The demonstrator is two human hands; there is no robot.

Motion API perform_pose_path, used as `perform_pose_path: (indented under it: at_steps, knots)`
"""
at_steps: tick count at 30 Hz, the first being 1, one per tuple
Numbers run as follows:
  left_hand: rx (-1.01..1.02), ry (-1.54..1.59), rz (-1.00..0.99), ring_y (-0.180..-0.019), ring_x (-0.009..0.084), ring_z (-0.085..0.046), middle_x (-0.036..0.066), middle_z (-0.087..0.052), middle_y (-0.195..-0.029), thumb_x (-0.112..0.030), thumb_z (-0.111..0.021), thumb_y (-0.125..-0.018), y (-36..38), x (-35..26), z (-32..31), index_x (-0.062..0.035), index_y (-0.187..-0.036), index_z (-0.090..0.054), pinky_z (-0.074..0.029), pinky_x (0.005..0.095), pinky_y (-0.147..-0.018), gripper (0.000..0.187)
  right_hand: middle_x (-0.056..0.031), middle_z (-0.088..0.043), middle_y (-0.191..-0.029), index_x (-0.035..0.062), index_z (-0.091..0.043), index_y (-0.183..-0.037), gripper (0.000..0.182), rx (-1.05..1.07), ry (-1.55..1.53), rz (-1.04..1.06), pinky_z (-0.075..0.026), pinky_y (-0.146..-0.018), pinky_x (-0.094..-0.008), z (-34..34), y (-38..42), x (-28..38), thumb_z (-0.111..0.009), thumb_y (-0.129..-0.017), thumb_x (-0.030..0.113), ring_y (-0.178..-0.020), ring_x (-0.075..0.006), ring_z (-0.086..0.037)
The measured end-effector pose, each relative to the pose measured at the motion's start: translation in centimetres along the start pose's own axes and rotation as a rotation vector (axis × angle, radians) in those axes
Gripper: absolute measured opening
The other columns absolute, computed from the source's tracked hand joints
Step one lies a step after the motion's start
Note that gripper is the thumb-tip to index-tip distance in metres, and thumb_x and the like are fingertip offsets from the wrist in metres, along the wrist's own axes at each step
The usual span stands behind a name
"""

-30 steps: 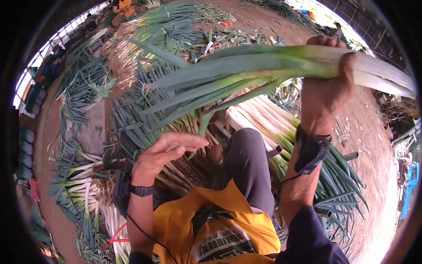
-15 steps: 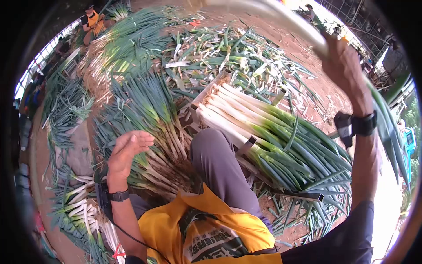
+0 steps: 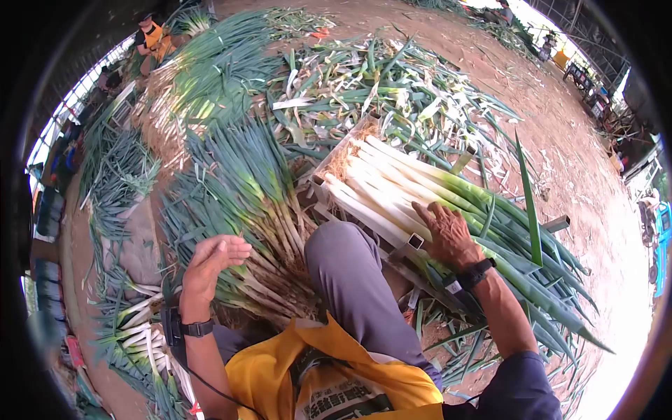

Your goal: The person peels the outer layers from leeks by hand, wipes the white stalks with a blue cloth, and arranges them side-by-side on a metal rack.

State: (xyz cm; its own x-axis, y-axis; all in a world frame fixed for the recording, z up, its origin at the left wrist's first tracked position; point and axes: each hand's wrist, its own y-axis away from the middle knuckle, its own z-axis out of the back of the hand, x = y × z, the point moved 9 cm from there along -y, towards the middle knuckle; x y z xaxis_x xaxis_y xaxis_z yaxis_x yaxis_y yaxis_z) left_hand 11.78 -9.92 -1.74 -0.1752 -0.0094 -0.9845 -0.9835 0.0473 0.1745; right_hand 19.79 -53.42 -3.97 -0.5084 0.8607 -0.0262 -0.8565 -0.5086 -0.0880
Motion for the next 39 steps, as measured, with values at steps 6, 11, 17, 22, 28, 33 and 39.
perform_pose_path:
  at_steps: [6,11,17,22,28,33,39]
  knots:
    - [-0.008,-0.021,0.026,-0.097,0.0207,-0.069,0.014,-0.072,-0.108,-0.033,-0.054,-0.102,-0.1,0.3,-0.6,0.0021,-0.114,-0.065,-0.053,0.0327,-0.087,0.039,-0.0182,-0.058,-0.105,0.0166,-0.041,-0.150,0.083,0.227,-0.086,-0.162,-0.047,-0.085,-0.0453,1.3,5.2,-3.0,-0.075,-0.076,0.030,-0.098,-0.0346,-0.061]
    - [0.039,-0.064,0.057,-0.096,0.0207,-0.069,0.014,-0.072,-0.106,-0.032,-0.055,-0.102,-1.0,2.0,-1.4,0.0024,-0.114,-0.065,-0.054,0.0322,-0.085,0.038,-0.0198,-0.059,-0.094,0.0200,-0.043,-0.150,0.071,0.159,0.021,-0.087,-0.048,-0.077,-0.0456,2.4,1.8,-1.2,-0.066,-0.083,0.023,-0.087,-0.0362,-0.062]
    - [0.080,-0.217,0.097,-0.100,0.0183,-0.066,0.013,-0.071,-0.108,-0.030,-0.055,-0.103,-4.3,5.2,-4.5,0.0023,-0.116,-0.066,-0.053,0.0312,-0.087,0.036,-0.0198,-0.059,-0.093,0.0197,-0.039,-0.153,0.069,0.123,0.010,-0.068,-0.046,-0.076,-0.0452,-0.8,1.3,-1.9,-0.059,-0.087,0.018,-0.085,-0.0354,-0.062]
    - [0.134,-0.336,-0.041,-0.110,0.0183,-0.061,0.011,-0.069,-0.118,-0.029,-0.054,-0.104,-9.9,6.0,-10.8,0.0002,-0.125,-0.064,-0.047,0.0310,-0.098,0.038,-0.0188,-0.059,-0.090,0.0174,-0.042,-0.150,0.063,0.074,-0.013,-0.035,-0.048,-0.071,-0.0471,-1.3,1.4,-2.5,-0.055,-0.088,0.016,-0.080,-0.0354,-0.062]
    - [0.164,-0.695,-0.436,-0.137,0.0361,-0.046,0.023,-0.049,-0.146,-0.024,-0.056,-0.098,-19.1,7.1,-18.8,-0.0074,-0.139,-0.056,-0.035,0.0408,-0.114,0.044,-0.0183,-0.059,-0.088,0.0127,-0.044,-0.147,0.060,0.101,-0.060,-0.039,-0.049,-0.068,-0.0474,-2.1,1.0,-3.5,-0.053,-0.088,0.013,-0.076,-0.0348,-0.063]
    - [0.213,-1.194,-0.572,-0.145,0.0354,-0.034,0.021,-0.041,-0.152,-0.034,-0.062,-0.093,-21.3,9.2,-22.2,-0.0068,-0.145,-0.049,-0.023,0.0455,-0.121,0.060,-0.0184,-0.059,-0.089,0.0139,-0.046,-0.147,0.058,0.212,-0.222,-0.119,-0.049,-0.067,-0.0482,-1.8,1.3,-3.1,-0.058,-0.090,0.016,-0.077,-0.0364,-0.064]
    - [0.134,-1.176,-0.601,-0.145,0.0377,-0.033,0.022,-0.038,-0.154,-0.043,-0.065,-0.090,-21.1,10.9,-22.4,-0.0046,-0.149,-0.042,-0.025,0.0464,-0.120,0.074,-0.0225,-0.065,-0.095,0.0118,-0.054,-0.141,0.055,0.146,-0.453,-0.187,-0.049,-0.072,-0.0492,-2.0,0.1,-5.9,-0.063,-0.087,0.016,-0.084,-0.0424,-0.063]
